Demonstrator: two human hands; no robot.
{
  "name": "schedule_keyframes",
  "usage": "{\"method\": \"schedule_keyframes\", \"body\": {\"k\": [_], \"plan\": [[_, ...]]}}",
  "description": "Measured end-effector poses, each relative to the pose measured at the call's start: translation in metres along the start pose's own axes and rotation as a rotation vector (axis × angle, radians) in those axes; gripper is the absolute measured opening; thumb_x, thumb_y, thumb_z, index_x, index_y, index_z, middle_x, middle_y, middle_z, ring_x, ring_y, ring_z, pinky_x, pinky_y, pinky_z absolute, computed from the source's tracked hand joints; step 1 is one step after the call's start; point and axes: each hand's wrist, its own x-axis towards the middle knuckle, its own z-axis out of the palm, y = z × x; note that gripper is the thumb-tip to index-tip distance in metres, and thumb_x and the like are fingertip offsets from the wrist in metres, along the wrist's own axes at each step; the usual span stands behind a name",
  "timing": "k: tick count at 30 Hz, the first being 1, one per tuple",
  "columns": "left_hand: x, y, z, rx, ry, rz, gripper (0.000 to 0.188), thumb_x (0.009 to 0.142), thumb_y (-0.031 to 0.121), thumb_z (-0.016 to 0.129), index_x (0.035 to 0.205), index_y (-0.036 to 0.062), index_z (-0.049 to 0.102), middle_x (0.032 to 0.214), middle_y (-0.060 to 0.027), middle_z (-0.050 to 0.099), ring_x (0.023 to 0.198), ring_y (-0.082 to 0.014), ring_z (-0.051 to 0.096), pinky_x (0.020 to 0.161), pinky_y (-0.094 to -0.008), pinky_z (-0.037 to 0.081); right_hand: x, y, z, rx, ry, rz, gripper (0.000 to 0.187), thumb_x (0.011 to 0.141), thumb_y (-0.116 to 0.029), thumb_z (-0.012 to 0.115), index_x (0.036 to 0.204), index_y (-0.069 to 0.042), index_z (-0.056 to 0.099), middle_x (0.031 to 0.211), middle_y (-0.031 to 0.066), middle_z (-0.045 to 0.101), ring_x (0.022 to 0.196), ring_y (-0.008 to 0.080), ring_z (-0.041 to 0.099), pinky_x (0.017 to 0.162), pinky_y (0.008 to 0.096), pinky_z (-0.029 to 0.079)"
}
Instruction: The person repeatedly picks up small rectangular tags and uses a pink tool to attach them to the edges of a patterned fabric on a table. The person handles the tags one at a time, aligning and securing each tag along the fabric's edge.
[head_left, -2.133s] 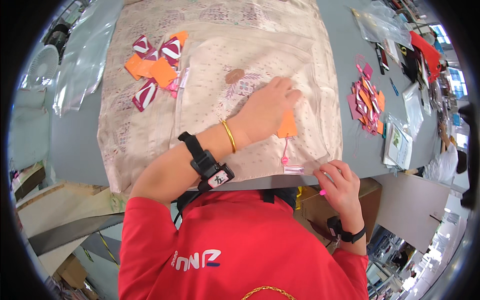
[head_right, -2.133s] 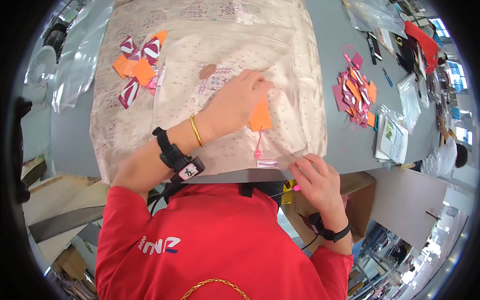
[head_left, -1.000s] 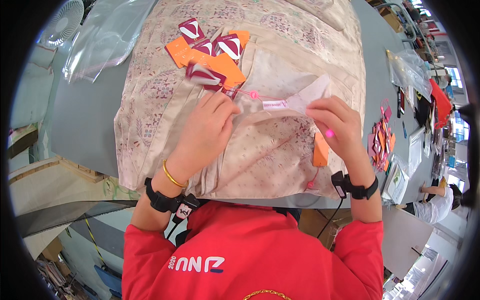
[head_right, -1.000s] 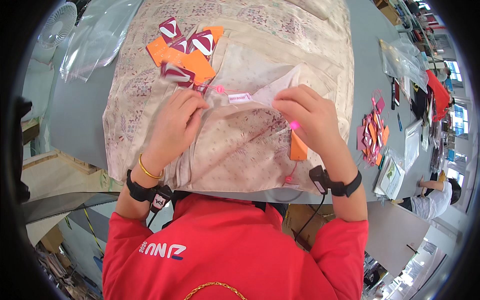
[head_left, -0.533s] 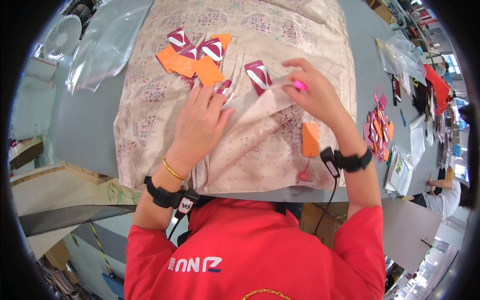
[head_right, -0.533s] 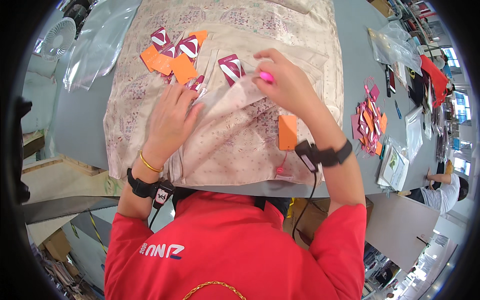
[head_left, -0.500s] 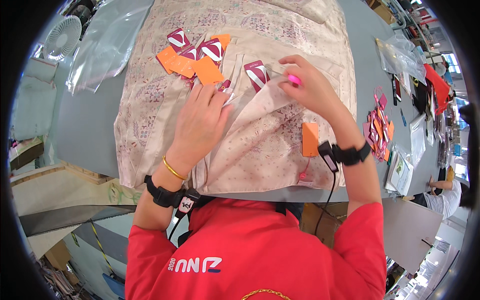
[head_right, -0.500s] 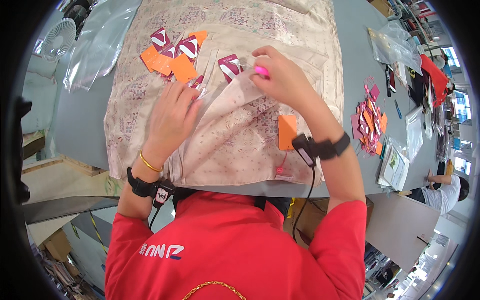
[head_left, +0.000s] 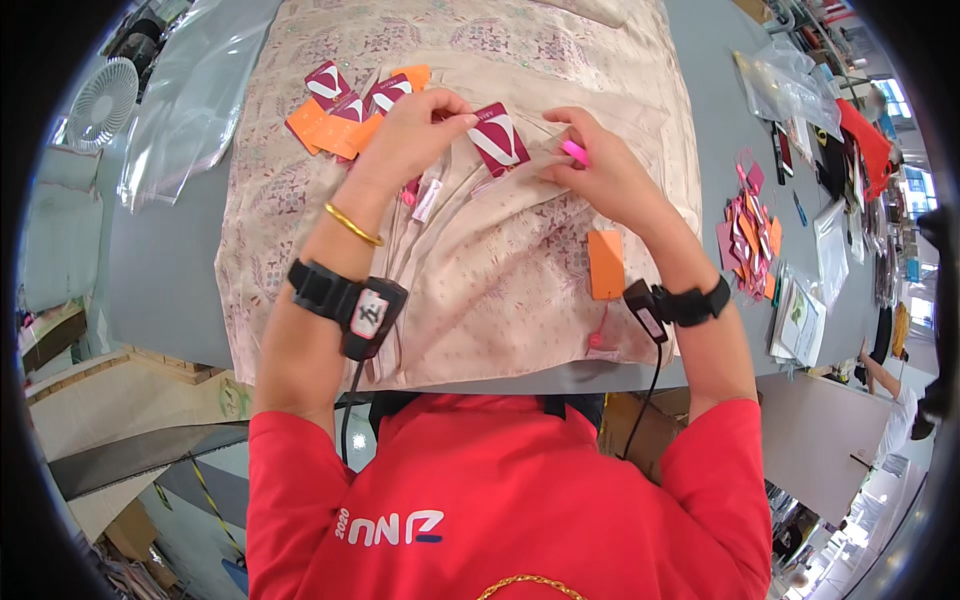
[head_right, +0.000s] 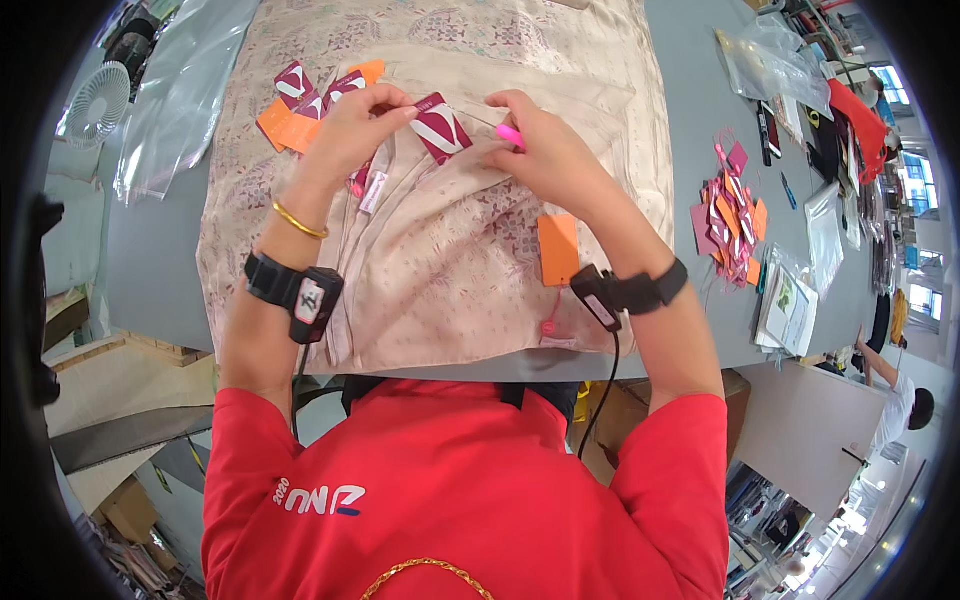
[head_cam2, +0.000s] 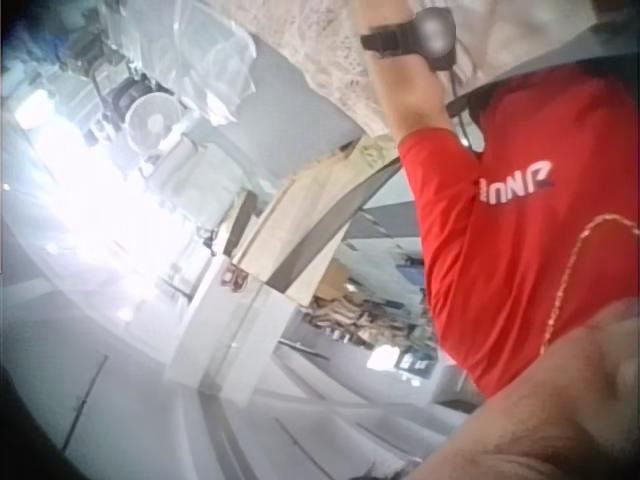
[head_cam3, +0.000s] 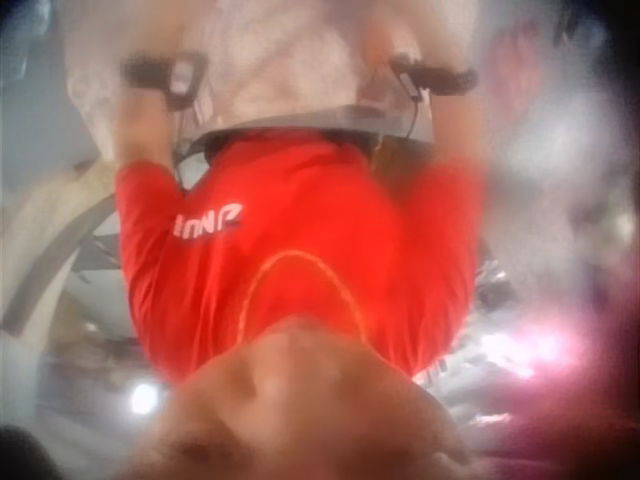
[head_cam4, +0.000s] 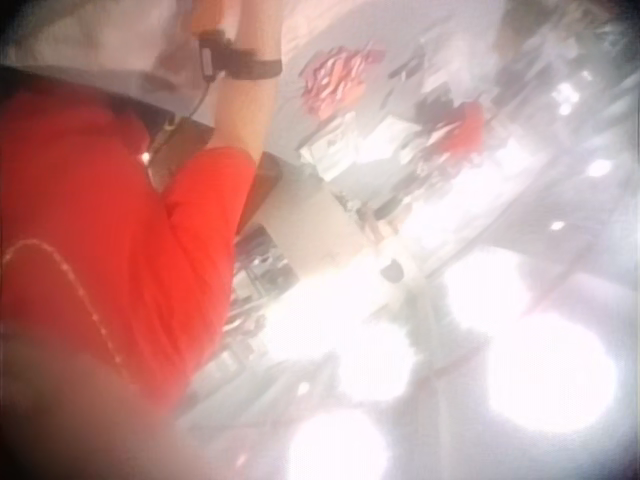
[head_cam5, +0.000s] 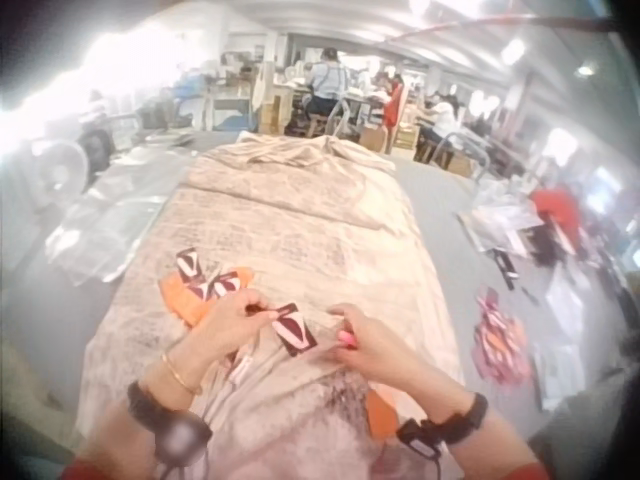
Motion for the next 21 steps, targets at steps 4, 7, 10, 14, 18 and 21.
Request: {"method": "schedule_keyframes", "body": {"k": [4,7,10,14,18,21], "plan": [[-0.012,0.024,-0.016,-0.212,0.004,-0.045,0.021,0.103,0.022,0.076,0.111,0.0032,0.077,0.096,0.0044,0.068,0.090,-0.0055,0.059,0.078,-0.0253,0.048,-0.065,-0.009,-0.029,-0.168,-0.015,-0.175,0.014,0.093,-0.008,0.079,0.101,-0.002,0.069,0.109,0.0128,0.072,0.097,0.0321,0.072,0.083,0.0401,0.056],[-0.019,0.050,-0.012,-0.231,-0.089,-0.022,0.018,0.104,0.022,0.075,0.112,0.0061,0.077,0.099,0.0070,0.066,0.093,-0.0014,0.055,0.079,-0.0228,0.045,-0.139,-0.016,-0.047,-0.027,0.052,-0.162,0.015,0.088,0.001,0.077,0.097,-0.003,0.066,0.109,0.0105,0.073,0.098,0.0316,0.073,0.084,0.0375,0.057],[-0.021,0.072,0.020,-0.219,-0.278,0.084,0.017,0.102,0.022,0.074,0.107,0.0059,0.077,0.088,0.0073,0.065,0.081,-0.0018,0.055,0.069,-0.0251,0.044,-0.201,-0.009,-0.056,-0.056,0.052,-0.151,0.027,0.077,0.013,0.077,0.097,-0.003,0.068,0.111,0.0102,0.073,0.105,0.0266,0.074,0.086,0.0353,0.058],[-0.028,0.078,0.105,-0.140,-0.381,0.070,0.024,0.101,0.026,0.073,0.103,0.0017,0.075,0.079,0.0016,0.067,0.070,-0.0094,0.060,0.063,-0.0312,0.049,-0.260,0.015,-0.038,-0.314,0.059,-0.136,0.023,0.077,0.004,0.076,0.095,-0.007,0.067,0.110,0.0041,0.075,0.097,0.0295,0.074,0.075,0.0389,0.060],[-0.048,0.071,0.156,0.392,-0.119,0.377,0.019,0.098,0.017,0.067,0.106,0.0006,0.071,0.101,-0.0169,0.071,0.086,-0.0359,0.073,0.076,-0.0437,0.057,-0.285,0.032,-0.016,-0.526,0.009,-0.117,0.020,0.079,0.000,0.075,0.097,-0.009,0.070,0.110,0.0023,0.075,0.092,0.0289,0.075,0.071,0.0409,0.060],[-0.070,0.069,0.142,0.450,-0.056,0.552,0.021,0.098,0.015,0.068,0.114,0.0007,0.069,0.107,-0.0161,0.064,0.093,-0.0378,0.068,0.084,-0.0475,0.056,-0.276,0.028,-0.019,-0.492,-0.032,-0.062,0.019,0.083,-0.001,0.074,0.100,-0.009,0.072,0.107,0.0058,0.073,0.091,0.0315,0.075,0.071,0.0427,0.060]]}}
